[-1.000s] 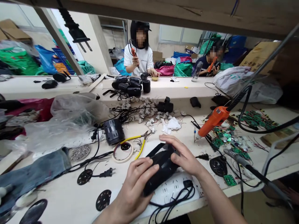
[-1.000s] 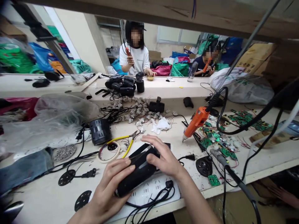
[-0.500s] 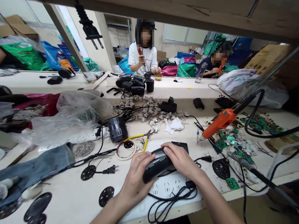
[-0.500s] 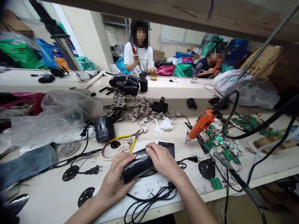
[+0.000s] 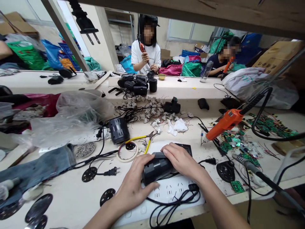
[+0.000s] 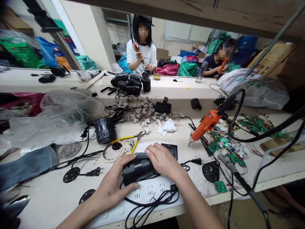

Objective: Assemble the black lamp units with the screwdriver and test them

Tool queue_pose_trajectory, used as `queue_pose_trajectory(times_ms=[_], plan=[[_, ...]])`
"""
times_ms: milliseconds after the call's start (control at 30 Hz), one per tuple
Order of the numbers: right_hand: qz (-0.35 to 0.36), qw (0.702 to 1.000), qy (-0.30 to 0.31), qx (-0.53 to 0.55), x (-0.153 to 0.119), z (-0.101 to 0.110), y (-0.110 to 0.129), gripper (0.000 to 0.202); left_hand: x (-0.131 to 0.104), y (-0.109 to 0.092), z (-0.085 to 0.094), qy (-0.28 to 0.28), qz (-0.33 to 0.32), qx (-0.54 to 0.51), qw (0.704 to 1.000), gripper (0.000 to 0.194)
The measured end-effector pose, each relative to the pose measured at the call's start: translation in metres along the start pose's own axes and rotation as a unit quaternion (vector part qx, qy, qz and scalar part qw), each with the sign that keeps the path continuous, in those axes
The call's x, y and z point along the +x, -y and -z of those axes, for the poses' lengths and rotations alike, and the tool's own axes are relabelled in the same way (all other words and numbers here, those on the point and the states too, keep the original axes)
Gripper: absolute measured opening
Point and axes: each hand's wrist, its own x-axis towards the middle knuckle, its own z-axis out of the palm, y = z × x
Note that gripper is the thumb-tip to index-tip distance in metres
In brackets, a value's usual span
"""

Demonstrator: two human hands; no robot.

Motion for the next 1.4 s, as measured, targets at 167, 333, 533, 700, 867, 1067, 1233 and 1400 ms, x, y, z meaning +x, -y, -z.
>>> queue_pose_trajectory(times_ms=[167,333,533,700,867,1067,1233,1400], plan=[[0.005,1.0,-0.004,0.012,0.001,-0.002,0.0,0.026,0.009,-0.01,0.012,0.0,0.159,-0.043,0.986,0.071],[0.006,0.997,-0.023,0.075,0.003,-0.004,-0.004,0.023,0.026,-0.016,0.018,0.076,0.225,-0.045,0.97,0.048],[-0.062,0.976,-0.031,0.206,0.006,-0.003,-0.014,0.029,0.026,-0.023,0.014,0.045,0.198,-0.055,0.978,0.052],[-0.097,0.945,-0.017,0.312,0.008,0.001,-0.017,0.028,0.026,-0.03,0.013,0.028,0.19,-0.072,0.979,0.053],[-0.123,0.932,-0.011,0.341,0.006,0.002,-0.013,0.033,0.027,-0.033,0.013,0.04,0.219,-0.097,0.97,0.054],[-0.178,0.909,-0.008,0.377,0.005,-0.005,-0.014,0.039,0.028,-0.035,0.01,0.04,0.233,-0.133,0.963,0.068],[-0.118,0.938,-0.017,0.324,0.005,-0.004,-0.013,0.037,0.033,-0.036,0.008,0.023,0.235,-0.144,0.961,0.049],[-0.021,0.987,-0.023,0.161,0.004,0.001,-0.013,0.018,0.033,-0.034,0.007,0.017,0.258,-0.172,0.951,0.048]])
